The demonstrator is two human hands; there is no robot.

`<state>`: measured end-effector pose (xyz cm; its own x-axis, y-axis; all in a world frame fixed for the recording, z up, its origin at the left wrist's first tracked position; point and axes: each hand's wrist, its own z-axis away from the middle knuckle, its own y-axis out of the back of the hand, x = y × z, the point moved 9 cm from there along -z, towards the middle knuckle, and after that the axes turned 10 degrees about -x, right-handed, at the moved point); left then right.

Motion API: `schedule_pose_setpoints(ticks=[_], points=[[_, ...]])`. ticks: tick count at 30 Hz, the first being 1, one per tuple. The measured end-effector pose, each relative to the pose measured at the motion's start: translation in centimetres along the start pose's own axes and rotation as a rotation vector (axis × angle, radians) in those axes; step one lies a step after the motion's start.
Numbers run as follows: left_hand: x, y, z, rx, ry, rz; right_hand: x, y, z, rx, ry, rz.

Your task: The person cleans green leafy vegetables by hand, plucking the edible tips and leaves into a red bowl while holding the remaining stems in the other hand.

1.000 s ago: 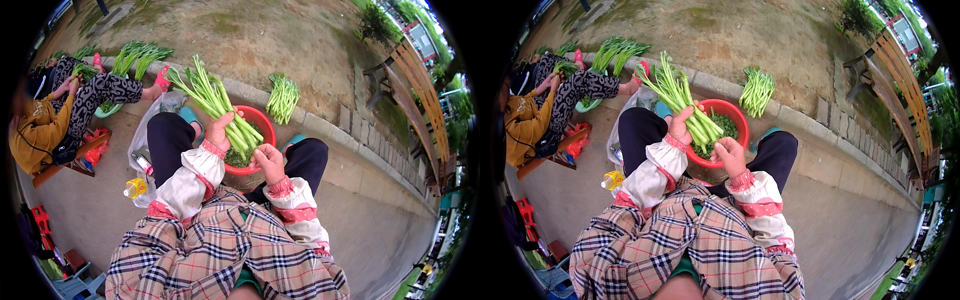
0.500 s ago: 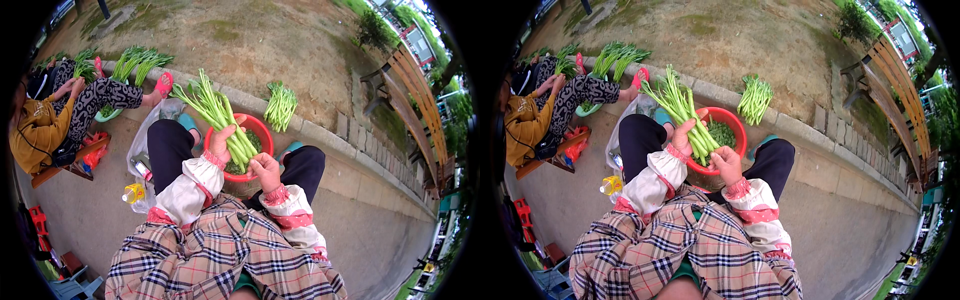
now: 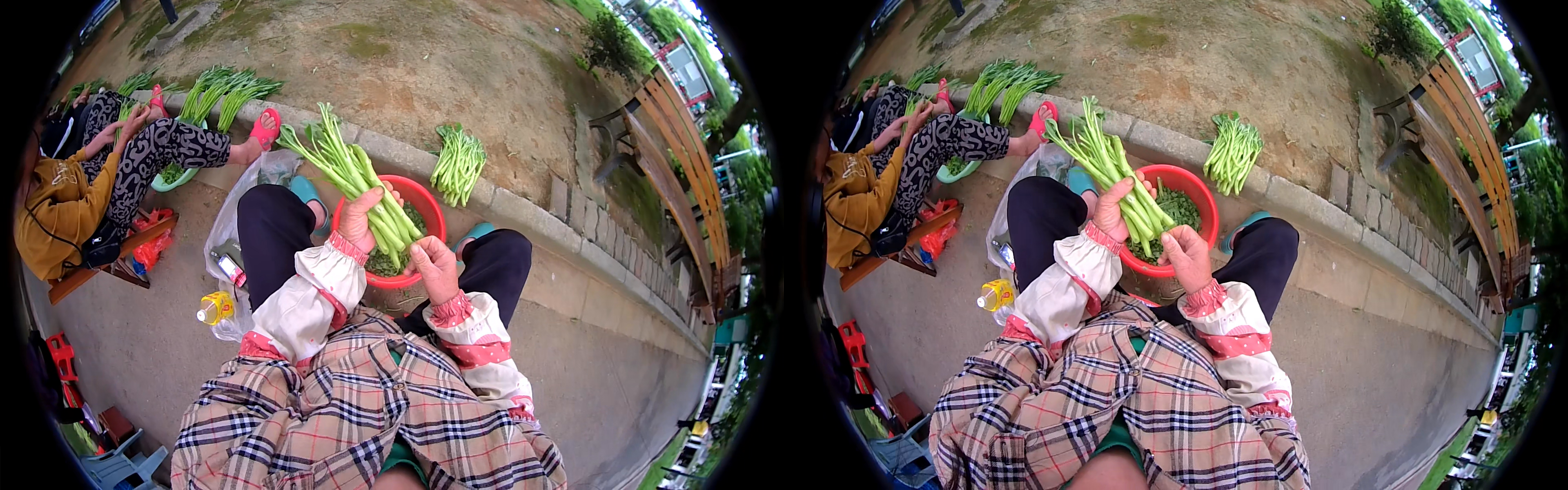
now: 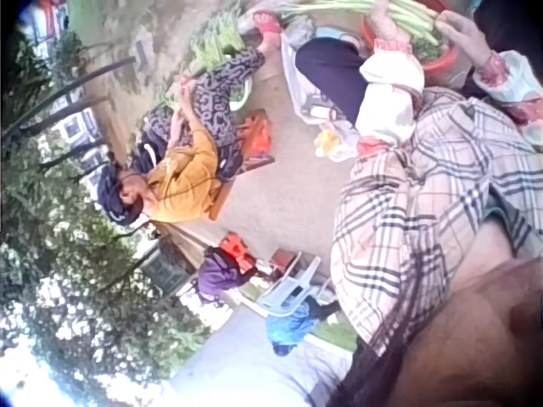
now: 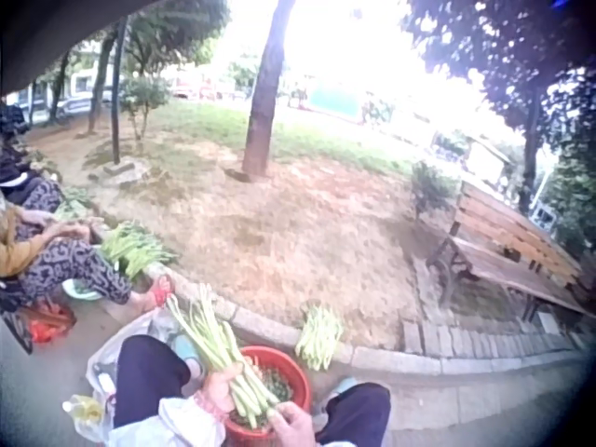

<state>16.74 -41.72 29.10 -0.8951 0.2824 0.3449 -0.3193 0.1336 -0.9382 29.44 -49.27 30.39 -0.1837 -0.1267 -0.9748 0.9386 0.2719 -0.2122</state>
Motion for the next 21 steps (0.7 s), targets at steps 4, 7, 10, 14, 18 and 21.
schedule_pose_setpoints(ticks=[4,7,10,14,18,21], points=[[2.4,-1.1,-0.4,-0.016,-0.134,-0.094,0.1,-0.8,0.4,-0.112,-0.037,0.064],[2.8,-1.1,-0.8,-0.007,-0.148,-0.158,0.6,-2.4,0.5,-0.230,-0.075,0.083],[2.8,-1.9,-0.5,0.005,-0.196,-0.181,0.7,-3.0,0.5,-0.259,-0.092,0.047],[2.5,-1.8,-0.4,0.007,-0.208,-0.170,0.5,-2.5,0.5,-0.196,-0.085,0.009],[2.0,-2.3,0.0,-0.017,-0.210,-0.194,0.8,-2.4,0.8,-0.167,-0.060,0.037],[1.9,-1.8,0.0,0.021,-0.197,-0.133,0.5,-1.4,0.8,-0.103,-0.035,0.045]])
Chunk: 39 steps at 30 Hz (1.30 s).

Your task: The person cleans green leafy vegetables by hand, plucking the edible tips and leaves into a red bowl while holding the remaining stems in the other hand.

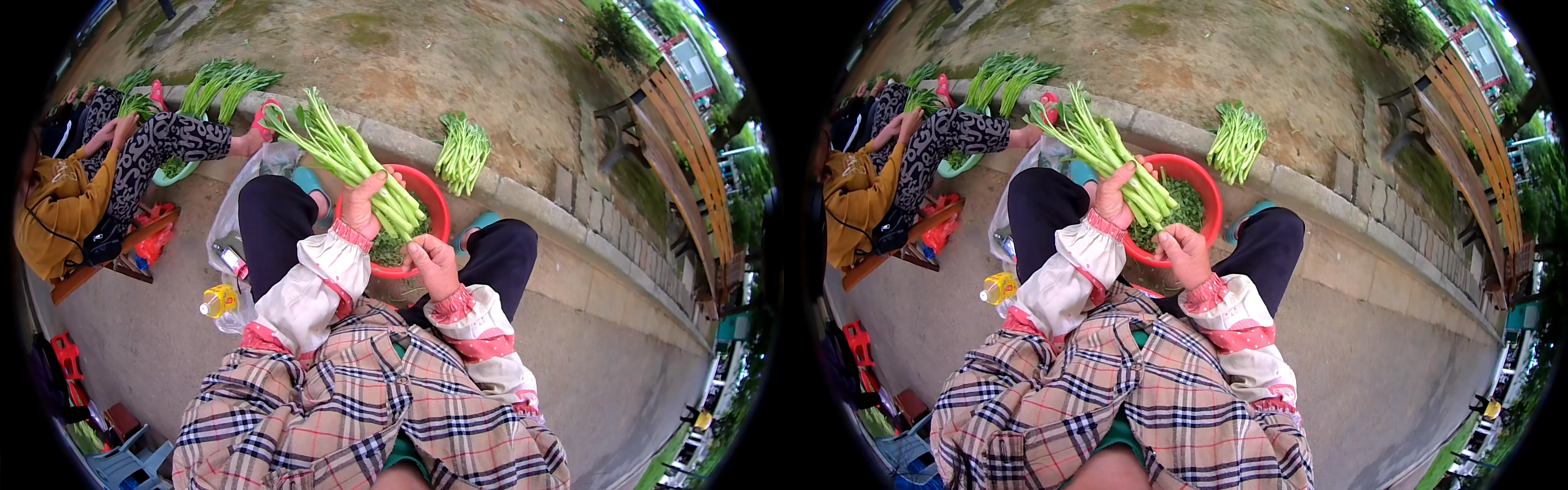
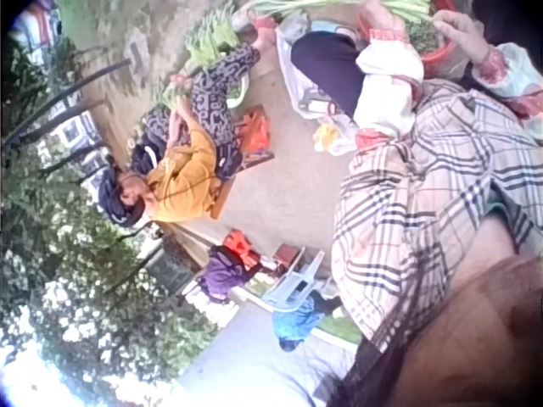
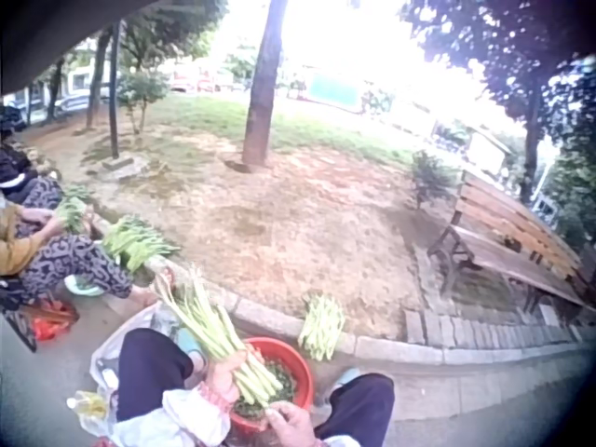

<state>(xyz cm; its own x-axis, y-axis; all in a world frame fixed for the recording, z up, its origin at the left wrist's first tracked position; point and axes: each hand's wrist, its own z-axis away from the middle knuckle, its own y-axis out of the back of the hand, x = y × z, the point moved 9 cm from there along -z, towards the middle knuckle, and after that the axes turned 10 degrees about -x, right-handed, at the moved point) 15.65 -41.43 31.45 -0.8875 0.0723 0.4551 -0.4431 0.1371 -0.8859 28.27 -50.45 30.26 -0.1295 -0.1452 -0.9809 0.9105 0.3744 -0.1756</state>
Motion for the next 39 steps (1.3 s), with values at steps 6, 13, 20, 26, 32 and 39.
schedule_pose_setpoints(ticks=[6,13,20,26,32,39], points=[[0.1,-0.4,-0.2,-0.012,-0.012,0.137,0.4,-0.1,-0.2,-0.015,-0.024,-0.009],[-0.2,-0.7,0.1,-0.032,0.004,0.138,0.8,0.5,0.1,0.040,0.010,-0.010],[-1.9,-0.1,0.2,-0.057,0.121,0.184,1.3,0.1,0.3,0.052,-0.016,0.004],[-2.4,-0.5,0.3,-0.076,0.104,0.170,1.3,-0.7,0.5,0.035,-0.003,0.015],[-2.8,-1.1,1.0,-0.060,0.114,0.157,2.9,-1.4,0.8,-0.042,-0.014,0.100],[-1.6,-0.7,1.1,-0.043,0.063,0.108,1.8,0.5,0.7,0.083,0.012,0.099]])
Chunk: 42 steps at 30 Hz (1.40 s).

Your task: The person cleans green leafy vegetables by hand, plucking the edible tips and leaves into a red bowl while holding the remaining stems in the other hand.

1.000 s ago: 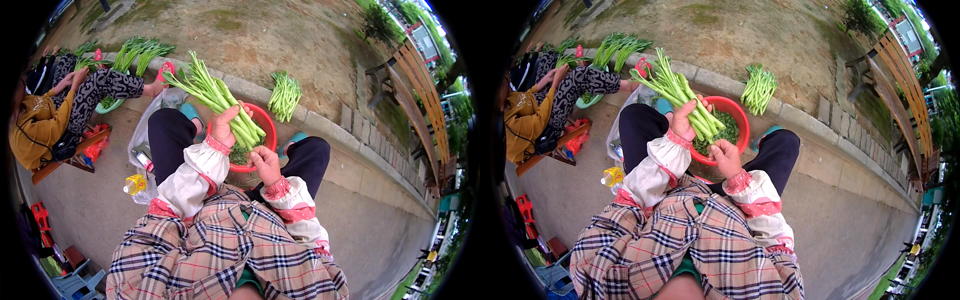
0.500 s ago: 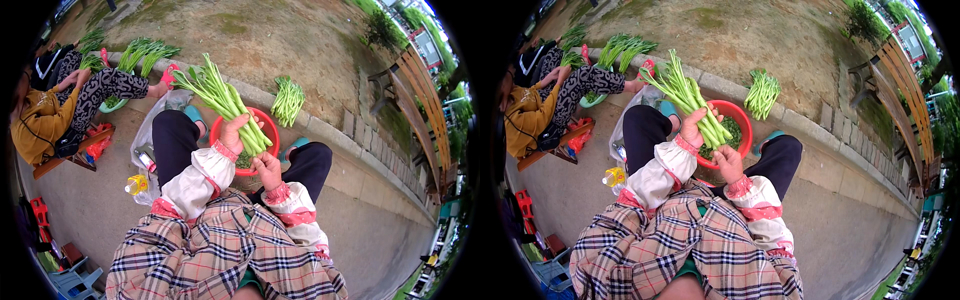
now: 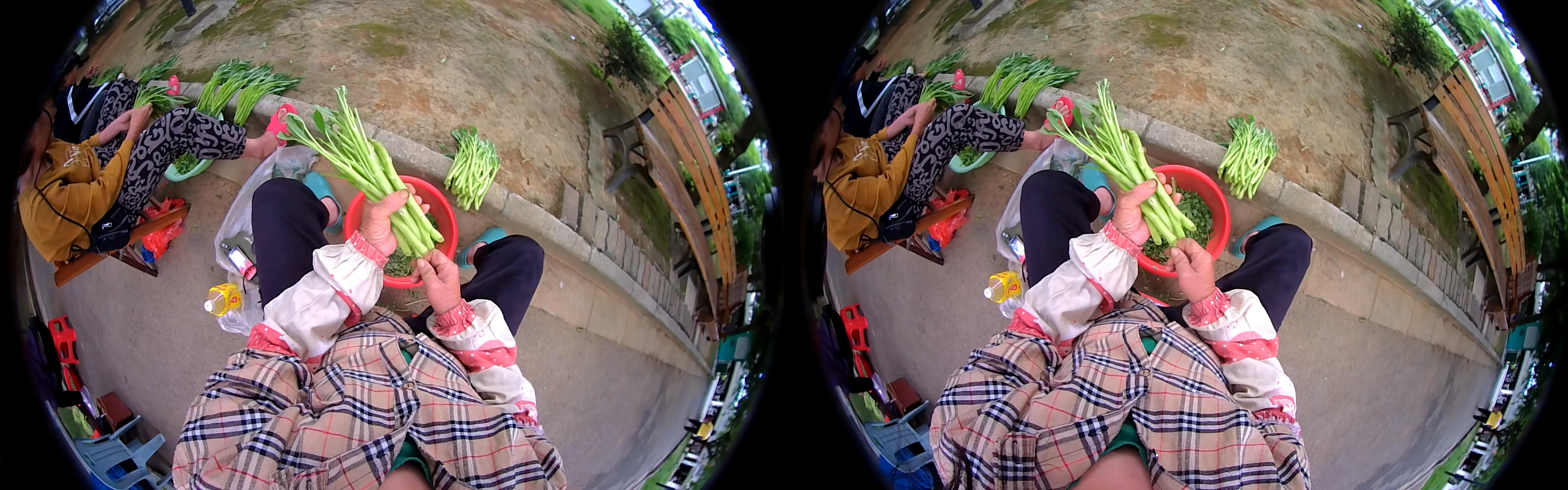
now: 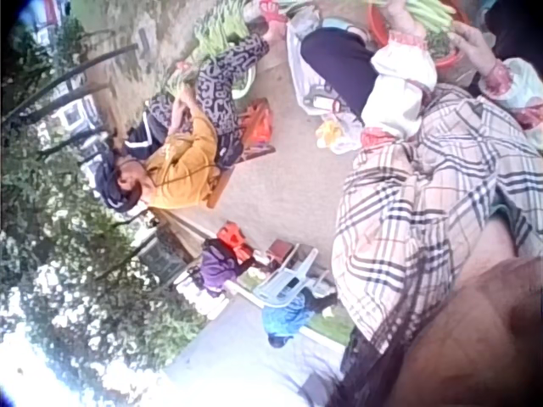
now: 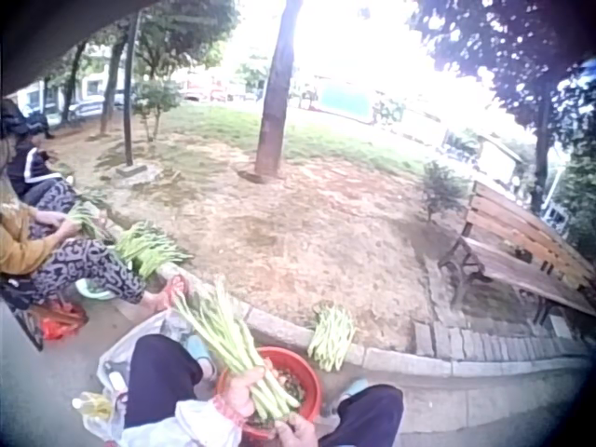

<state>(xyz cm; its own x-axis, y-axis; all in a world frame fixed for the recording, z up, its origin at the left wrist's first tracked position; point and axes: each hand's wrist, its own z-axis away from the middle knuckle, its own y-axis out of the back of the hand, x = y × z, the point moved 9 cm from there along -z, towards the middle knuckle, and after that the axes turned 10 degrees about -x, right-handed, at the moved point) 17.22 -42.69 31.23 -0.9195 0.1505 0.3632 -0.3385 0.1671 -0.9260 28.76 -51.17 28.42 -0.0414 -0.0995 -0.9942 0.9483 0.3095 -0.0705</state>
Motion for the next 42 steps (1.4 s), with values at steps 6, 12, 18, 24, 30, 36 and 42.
schedule_pose_setpoints(ticks=[6,12,18,24,30,36,42], points=[[0.1,-0.4,0.3,0.011,0.008,0.001,0.4,-0.3,0.1,-0.032,0.015,-0.028],[-0.6,-0.1,0.4,0.014,0.018,0.012,0.6,-0.5,0.4,-0.005,-0.007,-0.025],[-1.0,0.5,0.7,0.057,0.040,0.039,0.2,-0.2,0.4,0.033,0.009,0.018],[-2.0,0.6,0.9,0.020,0.115,-0.040,2.4,-0.6,0.5,-0.015,-0.118,-0.007],[0.1,1.0,-0.7,0.051,0.111,-0.420,0.8,-0.4,-0.3,-0.140,-0.095,-0.056],[4.1,1.3,-1.1,0.102,0.048,-1.437,0.3,3.0,-0.2,-0.035,-0.096,-0.057],[-1.6,-2.7,1.6,0.028,0.371,-1.716,-0.6,2.6,-1.4,-0.105,-0.021,-0.110]])
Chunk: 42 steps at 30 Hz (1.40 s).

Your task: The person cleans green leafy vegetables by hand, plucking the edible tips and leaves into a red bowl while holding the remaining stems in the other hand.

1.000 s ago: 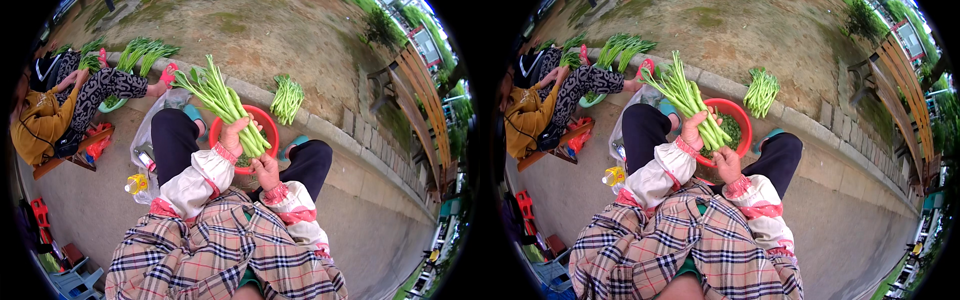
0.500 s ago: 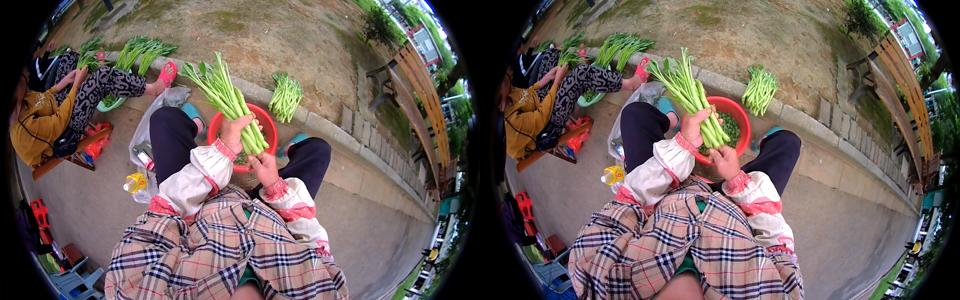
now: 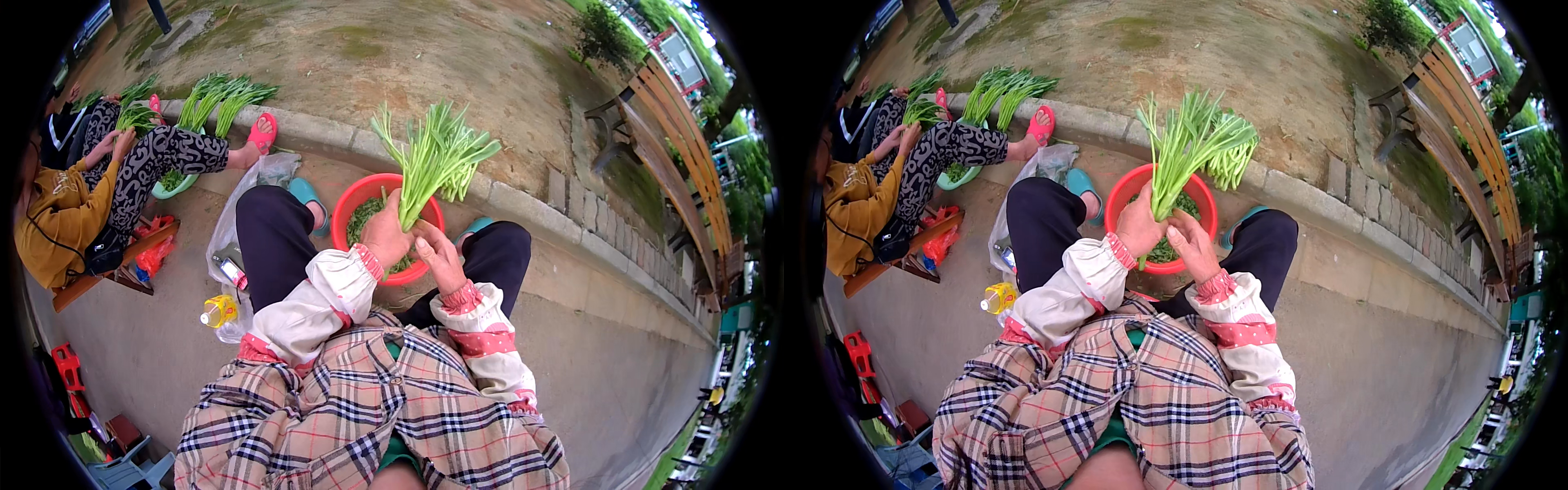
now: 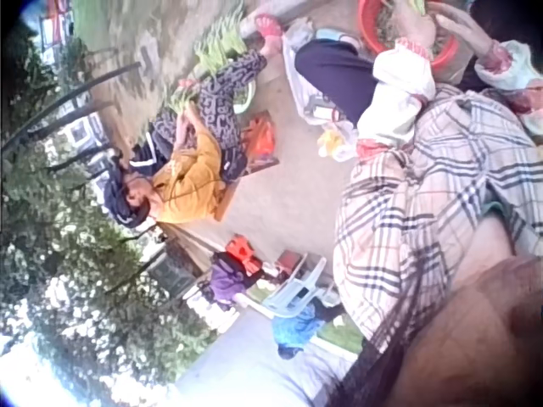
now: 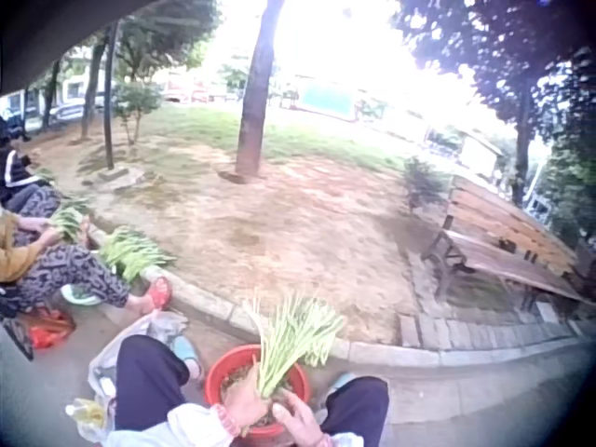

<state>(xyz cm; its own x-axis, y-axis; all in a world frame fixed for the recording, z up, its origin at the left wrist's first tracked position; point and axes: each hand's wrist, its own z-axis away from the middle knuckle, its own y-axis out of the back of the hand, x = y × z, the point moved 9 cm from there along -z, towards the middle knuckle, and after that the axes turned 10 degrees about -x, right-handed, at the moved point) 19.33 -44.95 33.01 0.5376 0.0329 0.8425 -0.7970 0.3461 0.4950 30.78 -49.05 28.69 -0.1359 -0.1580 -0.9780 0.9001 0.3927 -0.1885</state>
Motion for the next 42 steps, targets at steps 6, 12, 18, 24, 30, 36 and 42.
schedule_pose_setpoints(ticks=[6,12,18,24,30,36,42], points=[[1.7,-4.1,0.7,0.061,-0.148,-0.299,-0.8,0.8,0.4,0.058,0.048,-0.116],[2.6,-6.6,0.9,0.109,-0.253,-0.528,0.0,2.4,1.3,0.288,0.106,-0.303],[5.1,-6.8,2.3,0.064,-0.362,-0.378,-0.8,3.9,1.9,0.370,0.191,-0.437],[6.6,-6.4,3.2,-0.049,-0.534,-0.124,-1.1,5.1,2.2,0.374,0.183,-0.489],[5.1,-6.0,1.9,-0.207,-0.508,0.101,-0.7,5.9,2.0,0.352,0.221,-0.523],[4.4,-5.6,2.0,-0.255,-0.404,0.349,-1.7,4.9,1.8,0.274,0.173,-0.544],[4.7,-5.5,2.5,-0.260,-0.444,0.143,-1.7,5.0,2.2,0.303,0.175,-0.459]])
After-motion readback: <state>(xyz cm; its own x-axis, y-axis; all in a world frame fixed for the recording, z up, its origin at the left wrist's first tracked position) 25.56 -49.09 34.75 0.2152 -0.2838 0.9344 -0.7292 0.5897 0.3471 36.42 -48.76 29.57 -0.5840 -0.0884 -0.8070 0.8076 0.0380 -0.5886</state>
